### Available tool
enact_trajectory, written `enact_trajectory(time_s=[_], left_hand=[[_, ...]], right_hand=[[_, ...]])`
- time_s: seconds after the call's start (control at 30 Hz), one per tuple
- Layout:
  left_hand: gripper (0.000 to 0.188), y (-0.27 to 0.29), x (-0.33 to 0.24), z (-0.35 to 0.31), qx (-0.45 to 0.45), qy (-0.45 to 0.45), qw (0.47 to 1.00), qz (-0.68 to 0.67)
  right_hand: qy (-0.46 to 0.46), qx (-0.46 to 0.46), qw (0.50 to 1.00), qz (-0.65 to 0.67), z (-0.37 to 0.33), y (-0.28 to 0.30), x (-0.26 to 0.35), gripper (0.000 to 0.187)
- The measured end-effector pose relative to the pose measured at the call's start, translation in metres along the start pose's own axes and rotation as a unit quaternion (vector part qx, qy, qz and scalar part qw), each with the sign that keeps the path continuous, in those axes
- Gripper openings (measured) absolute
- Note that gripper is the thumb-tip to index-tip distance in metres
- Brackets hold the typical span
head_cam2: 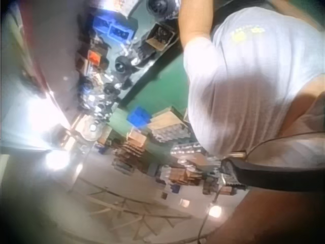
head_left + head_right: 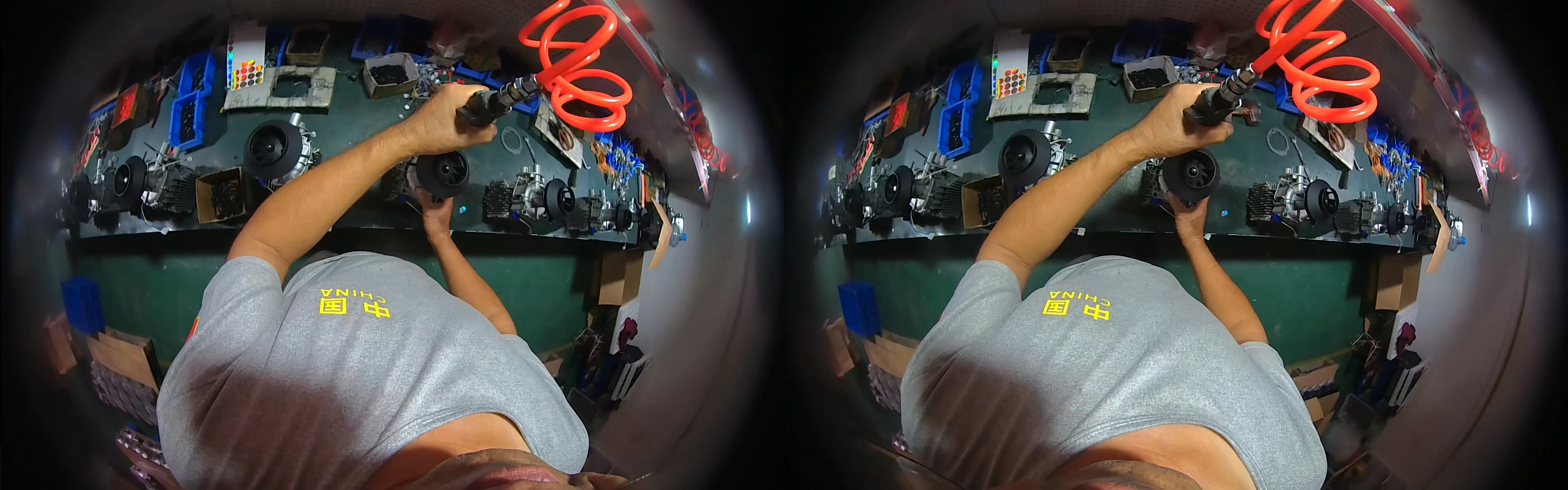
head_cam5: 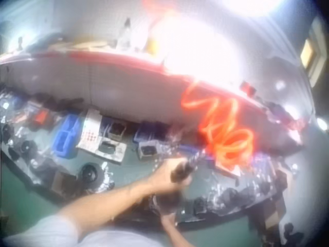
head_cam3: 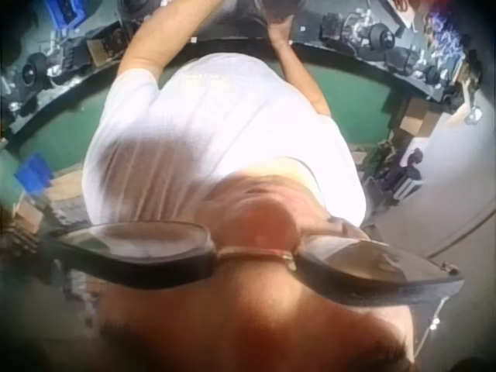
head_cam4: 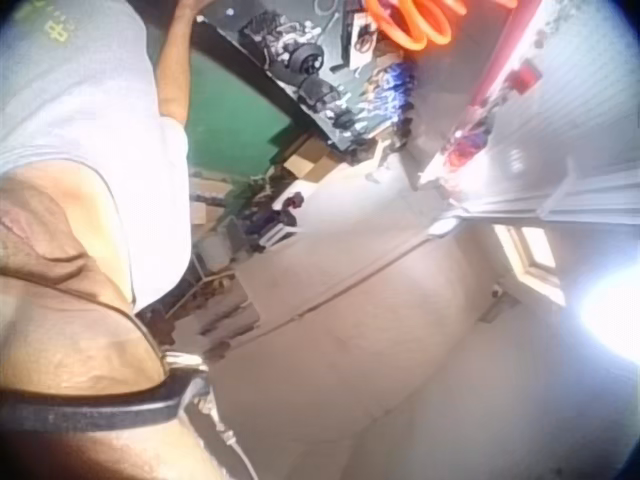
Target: The person assembles small electric motors on a workbench. They use a pneumatic impact wrench to tighten screws on motor housings, then insert a metal shaft into each unit. The person handles multiple motors one at a time, placing each completed unit on the bench.
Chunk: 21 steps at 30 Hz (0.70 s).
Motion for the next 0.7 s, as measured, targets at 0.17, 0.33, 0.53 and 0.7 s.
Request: enact_trajectory(time_s=[0.17,0.33,0.53,0.7], left_hand=[[0.017,0.004,0.002,-0.001,-0.002,0.011,1.000,0.023],[0.020,-0.003,0.004,-0.002,0.004,-0.012,0.999,0.030],[0.017,0.006,0.000,0.000,-0.007,0.045,0.999,-0.014],[0.018,0.000,0.006,-0.004,-0.031,0.051,0.998,-0.011]], right_hand=[[0.000,0.013,1.000,-0.016,0.000,-0.003,0.005,0.080],[-0.041,0.011,0.999,0.012,-0.005,0.000,0.001,0.081],[-0.043,-0.018,0.998,0.039,0.002,-0.006,0.013,0.081],[0.016,-0.018,1.000,-0.019,-0.001,0.004,0.017,0.085]])
Point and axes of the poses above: each hand's wrist, its own z-axis towards the middle knuckle, its own y-axis out of the back of the hand, x = y × z, the point moved 7 cm from there along z, towards the middle knuckle, and after that the axes turned 9 degrees about y, right-handed, at the moved point
